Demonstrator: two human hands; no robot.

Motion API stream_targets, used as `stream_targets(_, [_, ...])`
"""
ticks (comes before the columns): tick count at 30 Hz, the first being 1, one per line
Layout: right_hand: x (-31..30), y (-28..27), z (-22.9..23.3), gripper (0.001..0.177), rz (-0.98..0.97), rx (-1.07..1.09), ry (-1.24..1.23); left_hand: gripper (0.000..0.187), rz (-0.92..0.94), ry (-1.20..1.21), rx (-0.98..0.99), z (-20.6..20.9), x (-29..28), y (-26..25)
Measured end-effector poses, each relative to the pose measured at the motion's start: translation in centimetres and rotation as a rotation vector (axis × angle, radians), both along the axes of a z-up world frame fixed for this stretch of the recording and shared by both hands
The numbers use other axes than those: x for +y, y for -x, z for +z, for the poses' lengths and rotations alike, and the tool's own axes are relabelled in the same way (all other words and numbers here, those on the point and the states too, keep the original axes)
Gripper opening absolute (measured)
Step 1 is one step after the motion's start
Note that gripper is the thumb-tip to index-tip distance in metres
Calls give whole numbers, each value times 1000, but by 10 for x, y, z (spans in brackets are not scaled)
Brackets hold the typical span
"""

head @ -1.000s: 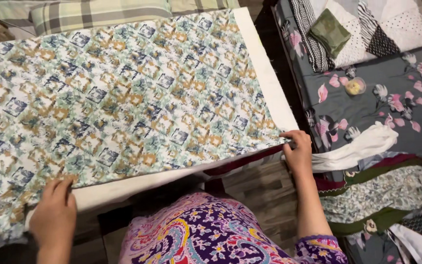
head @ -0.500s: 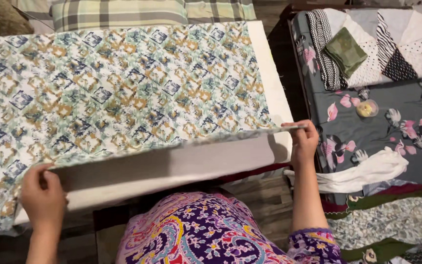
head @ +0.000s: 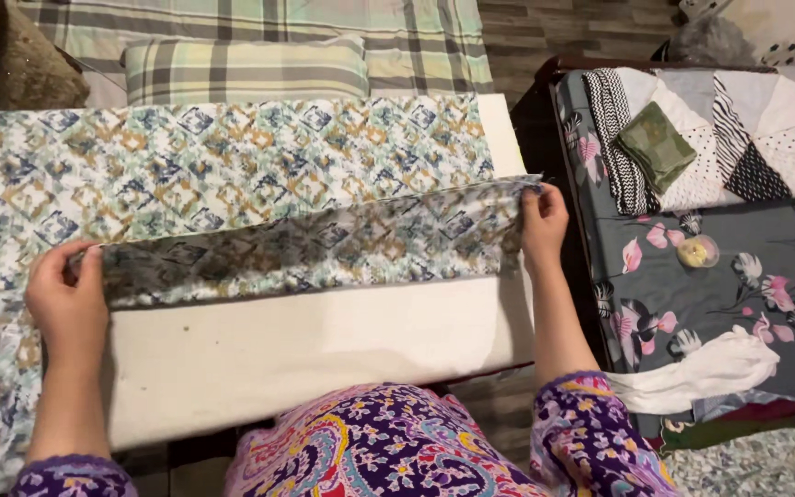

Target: The person picks up clothing items from a bed, smooths them out on a white surface, and folds them into flat rectangular shapes.

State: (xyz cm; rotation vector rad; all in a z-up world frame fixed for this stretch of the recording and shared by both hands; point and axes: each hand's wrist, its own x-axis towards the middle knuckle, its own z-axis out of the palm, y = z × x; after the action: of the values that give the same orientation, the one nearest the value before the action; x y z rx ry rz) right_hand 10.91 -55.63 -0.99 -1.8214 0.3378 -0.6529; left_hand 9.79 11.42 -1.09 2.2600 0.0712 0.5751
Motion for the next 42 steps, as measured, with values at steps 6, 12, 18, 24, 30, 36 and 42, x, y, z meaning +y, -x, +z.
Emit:
stream_targets(6, [-1,-31,-21,3,30,103,65,10,50,117,59,-12,-18,-15])
stream_targets(12, [7,-48,-19,4,51,205,110,10,162,103,120,-19,-29,-21])
stream_targets(18, [23,-52,-10,6,76,273,111,9,190,-18,115,-22,-40,-26])
stream_targets(24, [53,-41,19,10,-32,406,403,10,279,-268,201,-17,-51,-27])
stream_targets(30, [179,-43,97,30,-48,585,306,15,275,-422,266,-5,-63,-26])
stream_targets(36, [245,4,58,72,930,469,1144,19,277,-554,372,3,-70,-29])
stream_targets(42, [153,-1,70,84,536,873,747,17,262,-659,336,-6,-64,-29])
